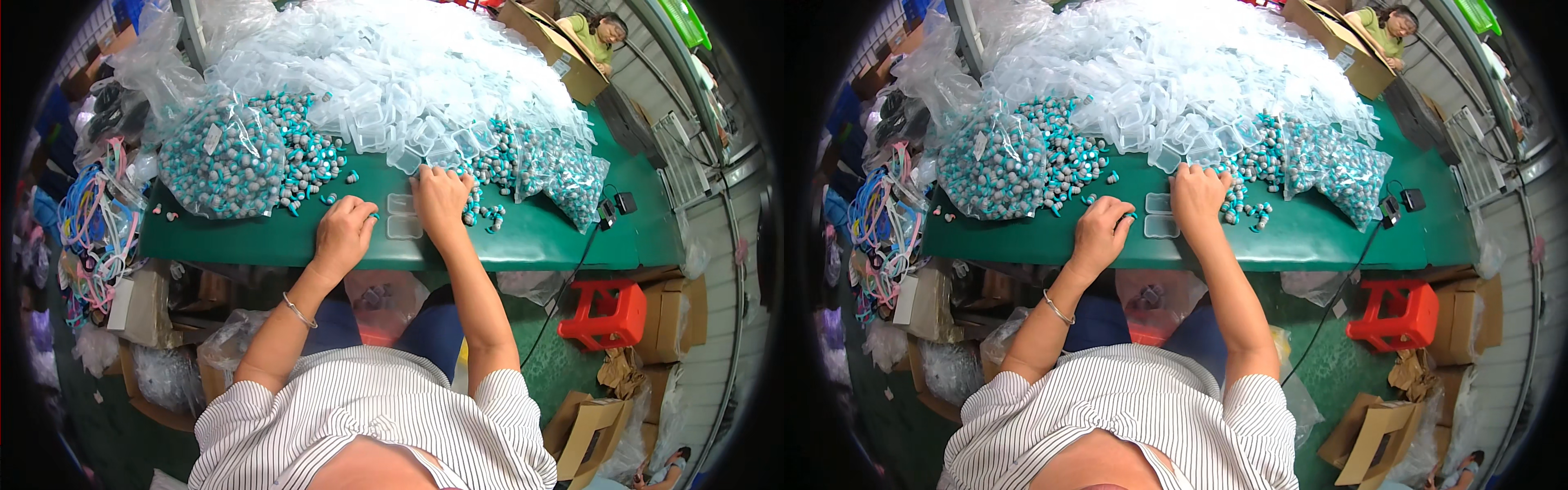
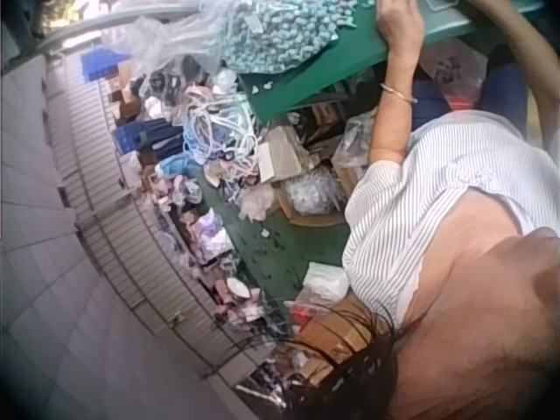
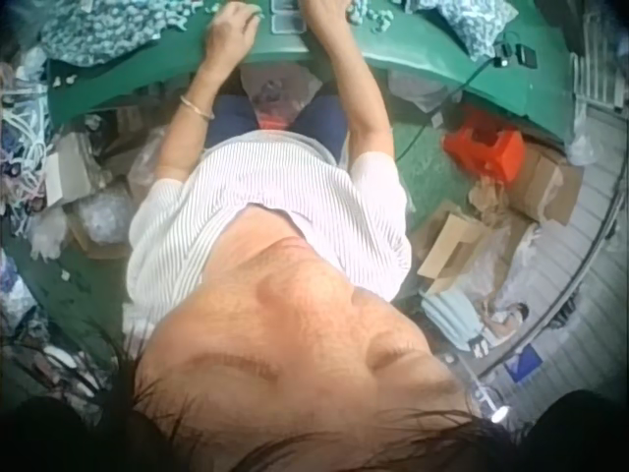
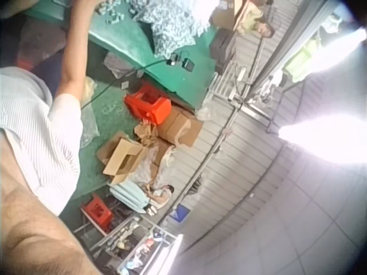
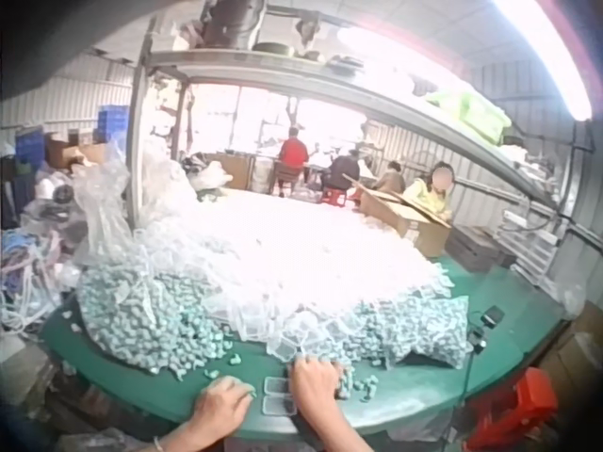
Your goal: The person places teal beads into clear plastic boxes by hand, then organizes the filled boxes into a large plastic bag.
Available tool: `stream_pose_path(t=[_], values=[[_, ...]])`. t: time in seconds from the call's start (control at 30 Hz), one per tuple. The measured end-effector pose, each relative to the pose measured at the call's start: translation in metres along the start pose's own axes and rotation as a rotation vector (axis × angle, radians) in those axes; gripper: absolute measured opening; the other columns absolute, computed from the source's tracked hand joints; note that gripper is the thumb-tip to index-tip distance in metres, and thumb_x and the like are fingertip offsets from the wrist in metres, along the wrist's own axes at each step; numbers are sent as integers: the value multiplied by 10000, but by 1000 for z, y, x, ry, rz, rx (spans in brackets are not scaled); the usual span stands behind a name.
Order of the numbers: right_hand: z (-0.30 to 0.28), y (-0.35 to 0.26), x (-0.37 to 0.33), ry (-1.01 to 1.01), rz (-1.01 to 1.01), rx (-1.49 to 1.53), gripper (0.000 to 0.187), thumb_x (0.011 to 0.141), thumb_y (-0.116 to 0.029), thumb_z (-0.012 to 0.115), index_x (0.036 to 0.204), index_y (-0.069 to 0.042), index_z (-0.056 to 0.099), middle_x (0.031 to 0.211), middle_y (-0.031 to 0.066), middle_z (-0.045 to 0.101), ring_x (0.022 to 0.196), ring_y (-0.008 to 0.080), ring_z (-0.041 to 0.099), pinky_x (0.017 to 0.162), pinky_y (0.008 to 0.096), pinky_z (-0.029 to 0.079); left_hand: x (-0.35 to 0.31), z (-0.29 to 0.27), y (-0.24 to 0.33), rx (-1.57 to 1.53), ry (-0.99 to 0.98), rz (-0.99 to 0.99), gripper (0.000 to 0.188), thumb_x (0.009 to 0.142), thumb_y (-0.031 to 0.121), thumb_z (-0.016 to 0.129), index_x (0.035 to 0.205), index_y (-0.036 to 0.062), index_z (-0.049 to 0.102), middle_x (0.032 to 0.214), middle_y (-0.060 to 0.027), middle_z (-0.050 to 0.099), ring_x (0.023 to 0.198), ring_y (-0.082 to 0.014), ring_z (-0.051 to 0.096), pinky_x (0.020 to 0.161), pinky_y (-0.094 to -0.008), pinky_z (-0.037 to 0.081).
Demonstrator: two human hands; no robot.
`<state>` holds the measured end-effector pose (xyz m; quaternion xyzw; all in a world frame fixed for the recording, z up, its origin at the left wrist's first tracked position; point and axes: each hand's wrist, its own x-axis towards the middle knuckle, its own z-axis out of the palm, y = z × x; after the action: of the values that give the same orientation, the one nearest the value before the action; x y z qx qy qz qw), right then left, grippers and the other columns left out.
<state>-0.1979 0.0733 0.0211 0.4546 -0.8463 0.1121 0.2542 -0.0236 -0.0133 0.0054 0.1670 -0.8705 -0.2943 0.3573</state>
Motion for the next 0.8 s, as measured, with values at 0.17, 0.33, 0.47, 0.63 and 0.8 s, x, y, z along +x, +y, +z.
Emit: stream_pose_path(t=[0.17, 0.33, 0.47, 0.63, 0.8], values=[[4, -2, 8, -65, 52, -31, 65, 789, -124, 596, 809, -110, 656, 788, 67, 688, 775, 259, 662, 780, 457, 396, 1, -2, -1, 7, 19, 40, 157, 791, 35, 682, 947, 36, 664, 896, -106, 636, 822, -298, 632, 715, -382, 507], [5, -5, 5, -68, 104, 32, 62, 793, -155, 644, 842, -118, 657, 819, 66, 688, 783, 257, 660, 751, 436, 412, 0, -1, -5, -33, 42, 53, 150, 802, 47, 685, 950, 32, 672, 893, -104, 652, 777, -283, 640, 675, -365, 509], [7, 1, -2, 19, 150, 204, 98, 785, -154, 677, 875, -123, 652, 849, 65, 675, 779, 271, 651, 728, 432, 418, 1, -2, 2, -143, 6, -52, 156, 805, 55, 701, 957, 30, 684, 901, -93, 669, 685, -223, 634, 612, -319, 508], [-23, 10, -25, 70, 195, 573, 127, 748, -95, 698, 863, -85, 645, 836, 77, 671, 722, 290, 644, 663, 417, 464, 0, 3, 8, -257, -34, -92, 147, 801, 56, 710, 945, 31, 693, 898, -84, 678, 696, -196, 632, 617, -295, 508], [-56, -9, -49, -159, 125, 800, 135, 740, -84, 706, 866, -64, 661, 785, 88, 669, 663, 282, 628, 602, 391, 481, 1, 10, 7, -175, -18, 24, 130, 793, 72, 712, 916, 36, 695, 893, -86, 657, 808, -241, 619, 697, -343, 503]])
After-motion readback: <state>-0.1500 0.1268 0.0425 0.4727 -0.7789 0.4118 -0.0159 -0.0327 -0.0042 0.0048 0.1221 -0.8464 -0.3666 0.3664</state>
